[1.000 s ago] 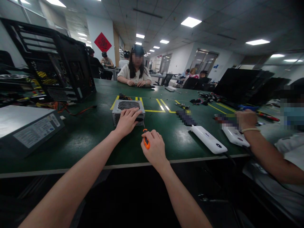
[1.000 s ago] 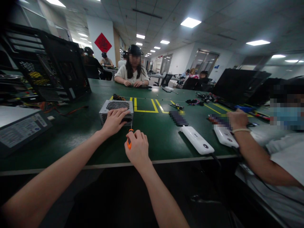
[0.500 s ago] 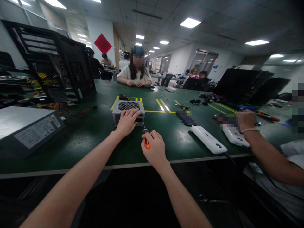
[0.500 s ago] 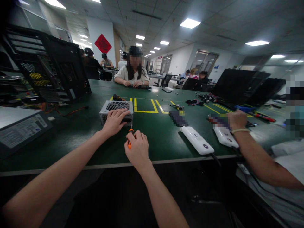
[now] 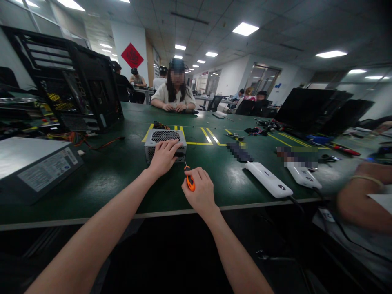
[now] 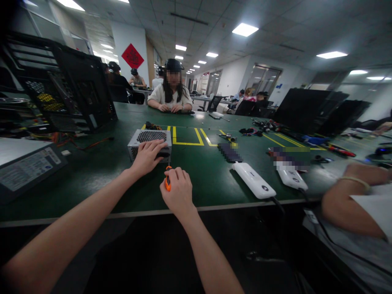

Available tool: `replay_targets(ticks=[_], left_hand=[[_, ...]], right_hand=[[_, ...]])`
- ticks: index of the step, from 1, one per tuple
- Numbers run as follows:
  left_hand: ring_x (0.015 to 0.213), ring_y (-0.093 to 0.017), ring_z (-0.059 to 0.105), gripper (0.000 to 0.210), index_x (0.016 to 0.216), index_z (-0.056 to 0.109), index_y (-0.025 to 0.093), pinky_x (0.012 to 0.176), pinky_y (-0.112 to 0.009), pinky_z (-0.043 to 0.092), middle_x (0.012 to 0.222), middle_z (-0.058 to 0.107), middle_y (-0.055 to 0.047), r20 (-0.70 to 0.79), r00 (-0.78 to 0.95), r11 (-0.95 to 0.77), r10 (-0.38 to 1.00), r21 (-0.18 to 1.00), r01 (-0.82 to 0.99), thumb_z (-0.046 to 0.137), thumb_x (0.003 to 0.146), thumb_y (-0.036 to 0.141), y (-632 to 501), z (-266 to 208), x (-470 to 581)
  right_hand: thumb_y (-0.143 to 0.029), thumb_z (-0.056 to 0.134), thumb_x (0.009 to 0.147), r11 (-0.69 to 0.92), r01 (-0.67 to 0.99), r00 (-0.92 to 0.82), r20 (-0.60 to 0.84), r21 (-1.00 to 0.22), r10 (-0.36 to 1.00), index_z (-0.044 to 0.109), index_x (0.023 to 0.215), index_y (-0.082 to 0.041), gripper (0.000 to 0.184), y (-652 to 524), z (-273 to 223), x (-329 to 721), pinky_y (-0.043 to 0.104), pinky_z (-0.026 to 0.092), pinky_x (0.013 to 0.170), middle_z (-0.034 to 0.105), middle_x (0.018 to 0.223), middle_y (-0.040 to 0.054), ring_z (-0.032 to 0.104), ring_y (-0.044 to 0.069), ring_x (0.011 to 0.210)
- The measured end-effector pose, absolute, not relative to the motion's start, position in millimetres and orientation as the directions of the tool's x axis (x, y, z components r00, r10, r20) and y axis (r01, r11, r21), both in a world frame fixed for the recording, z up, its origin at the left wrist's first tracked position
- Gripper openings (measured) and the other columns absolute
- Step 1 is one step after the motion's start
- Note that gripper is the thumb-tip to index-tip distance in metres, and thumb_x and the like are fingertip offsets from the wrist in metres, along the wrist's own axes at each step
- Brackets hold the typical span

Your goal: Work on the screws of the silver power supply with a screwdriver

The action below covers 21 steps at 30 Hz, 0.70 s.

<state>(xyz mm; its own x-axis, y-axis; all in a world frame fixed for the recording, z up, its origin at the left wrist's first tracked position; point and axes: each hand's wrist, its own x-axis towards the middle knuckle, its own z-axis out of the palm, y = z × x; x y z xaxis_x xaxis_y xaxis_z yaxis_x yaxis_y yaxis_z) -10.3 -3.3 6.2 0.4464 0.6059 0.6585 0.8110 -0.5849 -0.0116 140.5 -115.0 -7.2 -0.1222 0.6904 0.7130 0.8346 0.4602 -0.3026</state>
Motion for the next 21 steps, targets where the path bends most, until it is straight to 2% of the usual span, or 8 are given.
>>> replay_targets(ticks=[3,6,13,17,21], left_hand=[[0.124,-0.025,0.038,0.05,0.127,0.042,0.025,0.099,-0.042,0.026,0.136,0.045,-0.006,0.652,0.44,-0.584,0.618,0.006,0.812,0.052,0.079,0.016,-3.0,5.6,-9.8],[0.125,-0.024,0.038,0.049,0.127,0.042,0.026,0.1,-0.042,0.026,0.136,0.045,-0.006,0.651,0.435,-0.581,0.622,0.011,0.814,0.052,0.079,0.017,-2.7,5.4,-9.7],[0.122,-0.024,0.04,0.047,0.125,0.043,0.024,0.098,-0.041,0.027,0.134,0.047,-0.006,0.663,0.439,-0.58,0.606,-0.009,0.814,0.054,0.079,0.019,-1.7,5.6,-9.8],[0.121,-0.024,0.041,0.047,0.124,0.044,0.024,0.098,-0.041,0.028,0.133,0.048,-0.006,0.677,0.436,-0.577,0.593,-0.02,0.816,0.056,0.078,0.019,-1.2,4.7,-9.5],[0.122,-0.024,0.04,0.049,0.124,0.044,0.024,0.098,-0.041,0.028,0.133,0.048,-0.006,0.678,0.435,-0.58,0.593,-0.015,0.814,0.056,0.078,0.018,-0.4,3.6,-9.6]], right_hand=[[-0.013,0.05,0.076,0.462,0.841,-0.144,0.709,-0.28,0.69,0.058,0.088,-0.018,0.016,-115.6,-7.6,140.3,0.03,0.043,0.077,0.057,0.089,0.0054,0.052,0.018,0.083],[-0.014,0.049,0.079,0.437,0.848,-0.092,0.73,-0.298,0.677,0.059,0.092,-0.017,0.017,-116.0,-10.5,140.7,0.027,0.043,0.075,0.059,0.089,0.0051,0.054,0.016,0.082],[-0.027,0.041,0.091,0.319,0.897,-0.003,0.718,-0.305,0.696,0.061,0.096,-0.02,0.022,-116.8,-14.3,142.2,0.021,0.039,0.059,0.06,0.077,0.002,0.056,0.011,0.065],[-0.025,0.048,0.086,0.323,0.904,-0.042,0.693,-0.281,0.72,0.06,0.095,-0.021,0.016,-117.4,-11.0,140.8,0.021,0.041,0.061,0.058,0.085,0.0029,0.056,0.012,0.072],[-0.016,0.051,0.079,0.323,0.903,-0.024,0.717,-0.284,0.697,0.059,0.096,-0.019,0.019,-116.3,-11.7,139.9,0.023,0.045,0.067,0.055,0.096,0.0058,0.056,0.016,0.086]])
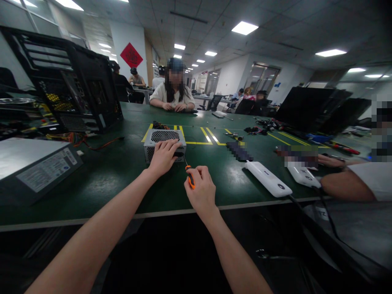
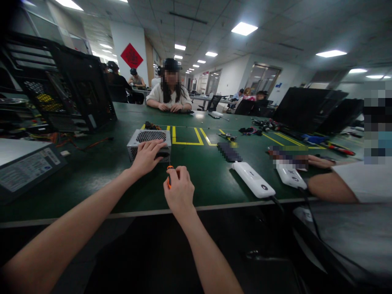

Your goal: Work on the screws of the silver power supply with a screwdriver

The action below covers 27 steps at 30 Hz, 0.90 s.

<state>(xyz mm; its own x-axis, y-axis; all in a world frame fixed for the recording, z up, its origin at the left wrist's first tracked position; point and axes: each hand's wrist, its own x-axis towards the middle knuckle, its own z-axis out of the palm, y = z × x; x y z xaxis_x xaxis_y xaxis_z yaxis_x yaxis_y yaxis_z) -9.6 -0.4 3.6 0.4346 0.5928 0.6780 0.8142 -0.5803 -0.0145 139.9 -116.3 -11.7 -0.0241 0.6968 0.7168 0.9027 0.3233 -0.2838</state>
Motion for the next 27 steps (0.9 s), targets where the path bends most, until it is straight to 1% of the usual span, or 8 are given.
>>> replay_targets(ticks=[2,7,10,12,15,18,21,27], left_hand=[[0.122,-0.024,0.04,0.049,0.124,0.044,0.024,0.098,-0.041,0.028,0.134,0.047,-0.006,0.675,0.437,-0.582,0.595,-0.014,0.813,0.056,0.078,0.018,-0.1,3.3,-9.7],[0.121,-0.025,0.04,0.047,0.123,0.045,0.023,0.098,-0.041,0.028,0.133,0.048,-0.006,0.68,0.428,-0.575,0.595,-0.012,0.818,0.056,0.078,0.018,-0.4,3.7,-9.5],[0.121,-0.025,0.04,0.047,0.124,0.044,0.023,0.097,-0.041,0.028,0.133,0.048,-0.006,0.679,0.434,-0.581,0.592,-0.013,0.814,0.056,0.078,0.018,-0.9,4.5,-9.2],[0.122,-0.025,0.04,0.047,0.124,0.044,0.023,0.097,-0.041,0.028,0.133,0.047,-0.007,0.677,0.435,-0.585,0.593,-0.009,0.811,0.055,0.078,0.018,-1.1,4.7,-9.1],[0.122,-0.025,0.04,0.047,0.124,0.045,0.024,0.098,-0.041,0.028,0.133,0.048,-0.006,0.676,0.432,-0.587,0.596,0.0,0.81,0.055,0.078,0.018,-1.2,4.4,-9.1],[0.123,-0.024,0.039,0.048,0.124,0.044,0.024,0.098,-0.042,0.028,0.133,0.048,-0.007,0.676,0.431,-0.587,0.598,0.003,0.809,0.055,0.078,0.018,-1.2,4.1,-9.1],[0.123,-0.024,0.039,0.047,0.124,0.044,0.024,0.098,-0.042,0.028,0.133,0.048,-0.007,0.671,0.431,-0.586,0.603,0.005,0.811,0.055,0.078,0.017,-1.1,4.2,-9.1],[0.122,-0.024,0.04,0.048,0.124,0.044,0.023,0.098,-0.042,0.028,0.133,0.048,-0.007,0.674,0.436,-0.579,0.596,-0.014,0.815,0.055,0.078,0.018,-0.7,4.4,-9.2]], right_hand=[[-0.016,0.05,0.08,0.329,0.897,-0.007,0.734,-0.296,0.679,0.058,0.096,-0.018,0.018,-115.8,-13.9,140.0,0.023,0.045,0.068,0.058,0.094,0.0052,0.057,0.016,0.085],[-0.023,0.048,0.085,0.247,0.92,0.039,0.7,-0.303,0.713,0.056,0.097,-0.021,0.015,-117.1,-16.3,138.7,0.022,0.038,0.053,0.065,0.08,0.0008,0.06,0.013,0.062],[-0.025,0.048,0.084,0.229,0.919,0.061,0.689,-0.321,0.722,0.055,0.095,-0.021,0.013,-117.9,-14.0,137.7,0.022,0.037,0.053,0.065,0.075,0.0,0.059,0.014,0.058],[-0.024,0.048,0.083,0.26,0.914,0.034,0.699,-0.311,0.715,0.055,0.094,-0.02,0.013,-117.1,-12.3,137.8,0.024,0.04,0.057,0.064,0.078,0.0016,0.06,0.015,0.061],[-0.019,0.05,0.079,0.364,0.89,-0.048,0.738,-0.274,0.673,0.056,0.093,-0.018,0.015,-114.5,-11.2,139.0,0.027,0.046,0.067,0.061,0.091,0.0064,0.06,0.017,0.076],[-0.015,0.048,0.081,0.464,0.844,-0.084,0.789,-0.268,0.608,0.057,0.093,-0.017,0.015,-112.2,-12.8,140.5,0.028,0.048,0.076,0.059,0.098,0.0089,0.059,0.017,0.088],[-0.016,0.045,0.085,0.506,0.819,-0.075,0.822,-0.272,0.565,0.058,0.094,-0.018,0.015,-111.4,-15.1,141.7,0.028,0.05,0.079,0.061,0.101,0.0084,0.06,0.016,0.091],[-0.02,0.046,0.088,0.55,0.768,-0.049,0.825,-0.329,0.563,0.062,0.091,-0.019,0.016,-113.4,-12.3,142.6,0.028,0.051,0.082,0.062,0.104,0.008,0.061,0.015,0.093]])
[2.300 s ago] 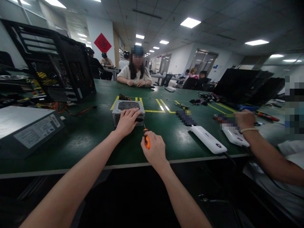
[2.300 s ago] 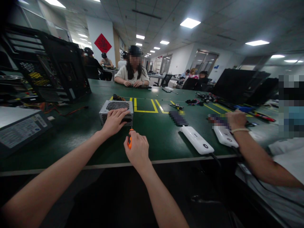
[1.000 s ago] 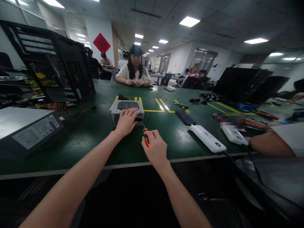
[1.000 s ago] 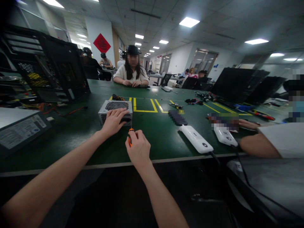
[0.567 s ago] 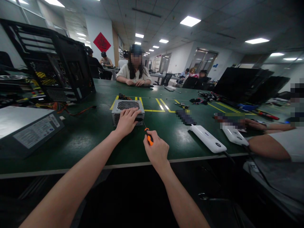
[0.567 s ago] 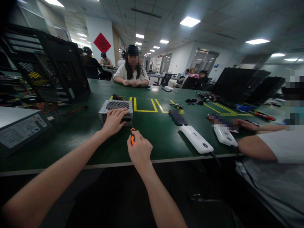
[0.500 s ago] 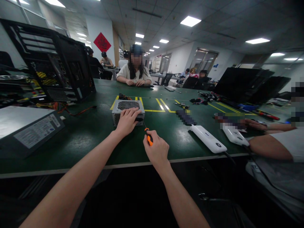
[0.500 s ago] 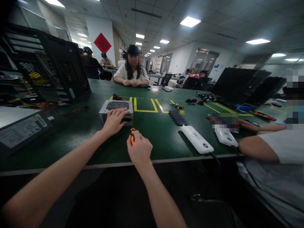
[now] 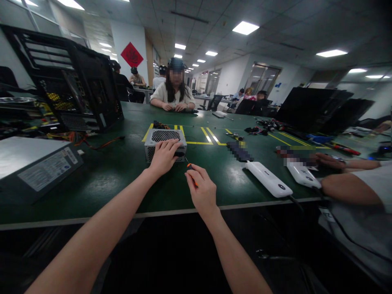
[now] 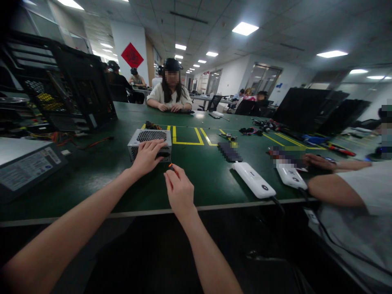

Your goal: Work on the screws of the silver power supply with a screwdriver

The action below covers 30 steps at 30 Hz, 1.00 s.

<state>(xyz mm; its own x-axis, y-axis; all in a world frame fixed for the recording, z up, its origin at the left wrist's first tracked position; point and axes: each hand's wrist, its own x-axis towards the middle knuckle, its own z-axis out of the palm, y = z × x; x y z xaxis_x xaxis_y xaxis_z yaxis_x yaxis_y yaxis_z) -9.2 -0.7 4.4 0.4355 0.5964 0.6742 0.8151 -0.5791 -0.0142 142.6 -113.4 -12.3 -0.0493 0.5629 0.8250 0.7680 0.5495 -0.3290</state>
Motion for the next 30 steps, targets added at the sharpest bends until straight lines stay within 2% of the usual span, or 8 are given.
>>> replay_targets(ticks=[4,12,20,24,30], left_hand=[[0.123,-0.024,0.039,0.049,0.124,0.043,0.023,0.098,-0.041,0.027,0.133,0.047,-0.007,0.67,0.44,-0.576,0.598,-0.023,0.817,0.055,0.078,0.017,-1.4,4.7,-9.4],[0.123,-0.025,0.039,0.048,0.125,0.042,0.023,0.097,-0.042,0.028,0.134,0.047,-0.008,0.665,0.452,-0.582,0.594,-0.033,0.813,0.055,0.079,0.02,-1.9,5.6,-9.8],[0.124,-0.026,0.039,0.049,0.126,0.042,0.024,0.099,-0.043,0.027,0.134,0.047,-0.008,0.672,0.444,-0.582,0.593,-0.024,0.813,0.055,0.079,0.021,-1.2,3.9,-9.3],[0.124,-0.026,0.038,0.046,0.127,0.042,0.023,0.099,-0.043,0.027,0.134,0.046,-0.009,0.668,0.447,-0.569,0.595,-0.043,0.821,0.052,0.082,0.022,-3.2,4.5,-8.9],[0.124,-0.026,0.037,0.046,0.127,0.041,0.022,0.099,-0.044,0.027,0.134,0.046,-0.009,0.673,0.446,-0.57,0.59,-0.044,0.821,0.051,0.082,0.023,-3.7,3.6,-7.7]], right_hand=[[-0.02,0.05,0.084,0.524,0.767,-0.016,0.805,-0.371,0.594,0.061,0.086,-0.018,0.011,-114.4,-10.4,143.1,0.028,0.051,0.08,0.058,0.099,0.008,0.06,0.015,0.091],[-0.017,0.046,0.085,0.495,0.784,0.021,0.813,-0.374,0.582,0.058,0.094,-0.018,0.014,-113.3,-13.7,142.8,0.027,0.053,0.072,0.058,0.092,0.0066,0.061,0.015,0.087],[-0.021,0.049,0.085,0.508,0.73,0.096,0.804,-0.458,0.586,0.053,0.092,-0.018,0.009,-113.5,-9.3,142.6,0.031,0.052,0.077,0.058,0.093,0.0064,0.059,0.016,0.088],[-0.017,0.049,0.082,0.518,0.726,0.078,0.802,-0.452,0.592,0.051,0.095,-0.019,0.014,-112.2,-10.4,141.5,0.032,0.052,0.077,0.055,0.098,0.0073,0.058,0.017,0.092],[-0.016,0.048,0.082,0.504,0.756,0.091,0.83,-0.417,0.55,0.051,0.093,-0.018,0.011,-112.2,-12.7,141.2,0.03,0.052,0.072,0.055,0.088,0.0052,0.059,0.015,0.082]])
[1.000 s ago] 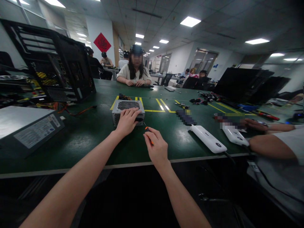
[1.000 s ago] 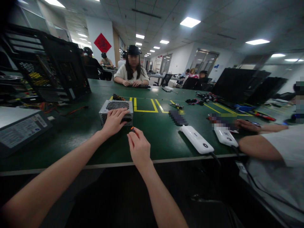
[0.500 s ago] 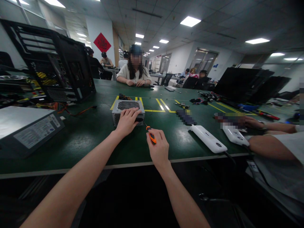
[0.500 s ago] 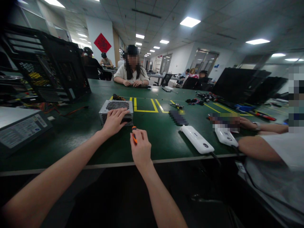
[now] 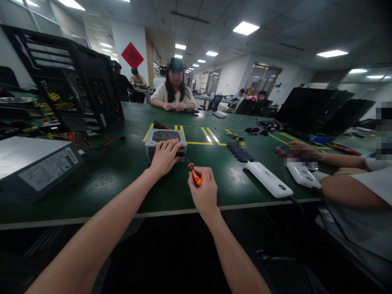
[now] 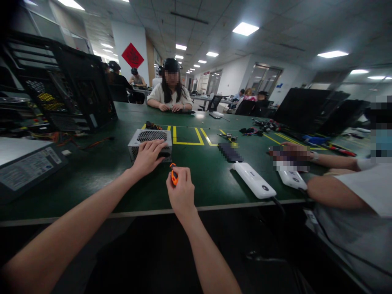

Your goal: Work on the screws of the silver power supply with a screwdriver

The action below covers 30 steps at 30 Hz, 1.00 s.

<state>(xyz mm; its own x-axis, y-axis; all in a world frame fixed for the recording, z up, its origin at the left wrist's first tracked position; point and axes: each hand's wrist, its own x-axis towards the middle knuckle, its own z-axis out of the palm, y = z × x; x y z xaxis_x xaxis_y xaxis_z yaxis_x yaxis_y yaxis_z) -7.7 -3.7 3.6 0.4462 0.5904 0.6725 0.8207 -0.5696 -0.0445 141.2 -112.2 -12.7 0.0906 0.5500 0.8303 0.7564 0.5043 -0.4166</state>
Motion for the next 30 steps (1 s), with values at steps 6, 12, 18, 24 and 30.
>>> replay_targets(ticks=[6,12,18,24,30], left_hand=[[0.124,-0.027,0.037,0.049,0.129,0.039,0.023,0.099,-0.044,0.027,0.135,0.045,-0.009,0.67,0.447,-0.569,0.593,-0.045,0.821,0.052,0.081,0.022,-2.1,3.1,-8.1],[0.124,-0.028,0.037,0.034,0.115,0.05,0.024,0.098,-0.047,0.028,0.136,0.044,-0.009,0.665,0.464,-0.575,0.585,-0.063,0.816,0.052,0.081,0.022,-3.9,4.1,-8.5],[0.125,-0.028,0.037,0.022,0.101,0.057,0.025,0.097,-0.049,0.028,0.136,0.044,-0.008,0.672,0.473,-0.562,0.569,-0.102,0.821,0.052,0.08,0.019,-4.4,3.7,-8.6],[0.124,-0.028,0.038,0.016,0.095,0.057,0.023,0.097,-0.049,0.029,0.135,0.045,-0.008,0.684,0.465,-0.582,0.562,-0.073,0.81,0.051,0.081,0.018,-3.9,2.6,-8.0],[0.122,-0.029,0.039,0.018,0.096,0.058,0.023,0.096,-0.05,0.029,0.134,0.046,-0.009,0.688,0.457,-0.594,0.564,-0.046,0.803,0.053,0.079,0.019,-2.3,1.8,-8.3]], right_hand=[[-0.017,0.048,0.083,0.502,0.762,0.078,0.828,-0.409,0.556,0.05,0.093,-0.019,0.01,-112.1,-13.4,141.2,0.03,0.052,0.071,0.055,0.088,0.0052,0.059,0.015,0.082],[-0.015,0.047,0.082,0.499,0.763,0.061,0.815,-0.411,0.577,0.05,0.094,-0.018,0.013,-111.9,-13.7,141.5,0.029,0.053,0.07,0.055,0.091,0.0061,0.059,0.016,0.085],[-0.014,0.046,0.081,0.507,0.768,0.015,0.803,-0.391,0.596,0.052,0.094,-0.02,0.016,-113.5,-12.2,141.5,0.029,0.053,0.072,0.055,0.095,0.0062,0.059,0.016,0.088],[-0.004,0.042,0.077,0.528,0.798,-0.146,0.758,-0.29,0.636,0.057,0.078,-0.019,0.02,-115.2,-12.8,144.6,0.029,0.05,0.076,0.055,0.102,0.0078,0.058,0.015,0.088],[-0.002,0.039,0.077,0.511,0.801,-0.118,0.755,-0.313,0.646,0.058,0.074,-0.018,0.025,-115.4,-12.9,144.7,0.03,0.049,0.078,0.055,0.102,0.0083,0.058,0.016,0.093]])
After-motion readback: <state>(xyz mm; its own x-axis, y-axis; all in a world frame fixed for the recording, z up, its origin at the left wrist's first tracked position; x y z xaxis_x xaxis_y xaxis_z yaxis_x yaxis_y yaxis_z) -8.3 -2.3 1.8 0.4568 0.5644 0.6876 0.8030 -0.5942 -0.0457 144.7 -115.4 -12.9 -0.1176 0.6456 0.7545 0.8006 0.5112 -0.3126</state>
